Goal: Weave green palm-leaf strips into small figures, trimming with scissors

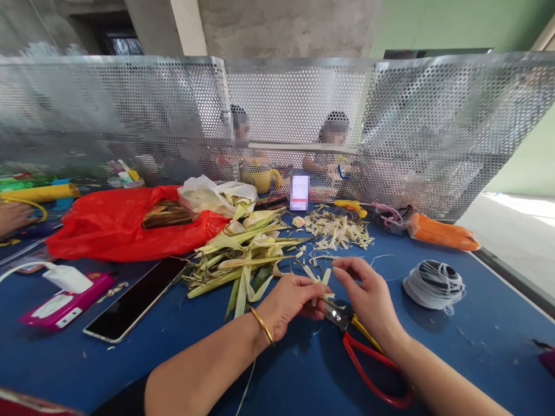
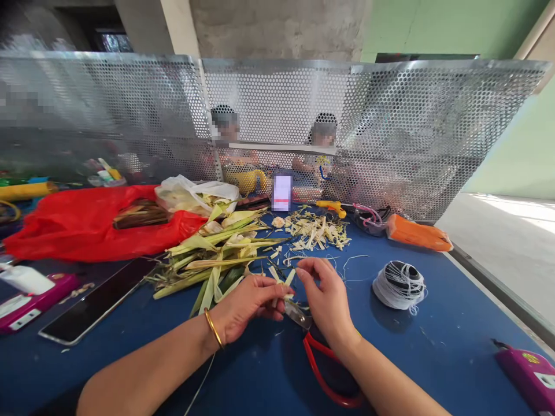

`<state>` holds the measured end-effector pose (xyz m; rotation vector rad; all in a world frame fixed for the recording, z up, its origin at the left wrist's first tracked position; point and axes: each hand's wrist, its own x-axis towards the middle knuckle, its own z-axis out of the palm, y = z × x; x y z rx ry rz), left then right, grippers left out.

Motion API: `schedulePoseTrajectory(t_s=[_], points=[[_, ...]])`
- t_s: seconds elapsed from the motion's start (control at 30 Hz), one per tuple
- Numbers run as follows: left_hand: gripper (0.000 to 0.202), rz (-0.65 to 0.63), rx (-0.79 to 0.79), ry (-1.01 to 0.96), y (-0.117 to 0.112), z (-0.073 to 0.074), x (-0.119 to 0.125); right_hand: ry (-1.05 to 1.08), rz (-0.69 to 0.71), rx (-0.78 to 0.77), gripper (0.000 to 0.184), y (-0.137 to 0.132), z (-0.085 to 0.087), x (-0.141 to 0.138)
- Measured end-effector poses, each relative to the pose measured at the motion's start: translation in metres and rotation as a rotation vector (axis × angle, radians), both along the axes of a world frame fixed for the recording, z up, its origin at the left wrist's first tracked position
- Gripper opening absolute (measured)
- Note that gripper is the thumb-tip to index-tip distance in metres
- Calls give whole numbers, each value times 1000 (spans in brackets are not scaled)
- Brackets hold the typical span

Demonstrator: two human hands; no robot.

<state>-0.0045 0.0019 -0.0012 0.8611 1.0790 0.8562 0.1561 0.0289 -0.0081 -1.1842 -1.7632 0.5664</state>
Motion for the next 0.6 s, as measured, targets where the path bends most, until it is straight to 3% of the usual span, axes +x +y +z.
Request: schedulePoseTrajectory(t_s=[0.1, 0.2, 0.33, 0.6], points=[[23, 123, -46, -120, 4, 0, -3, -297, 58, 461, 15, -7, 9, 4], [22, 177, -69, -256, 9, -2, -6, -679, 273, 771, 23, -14, 11, 3], [19, 210, -118, -315, 10, -2, -6, -932, 323, 891, 28, -16, 6, -1], [16, 103, -43, -323, 2, 4, -4, -860, 232, 994, 27, -18, 3, -2]])
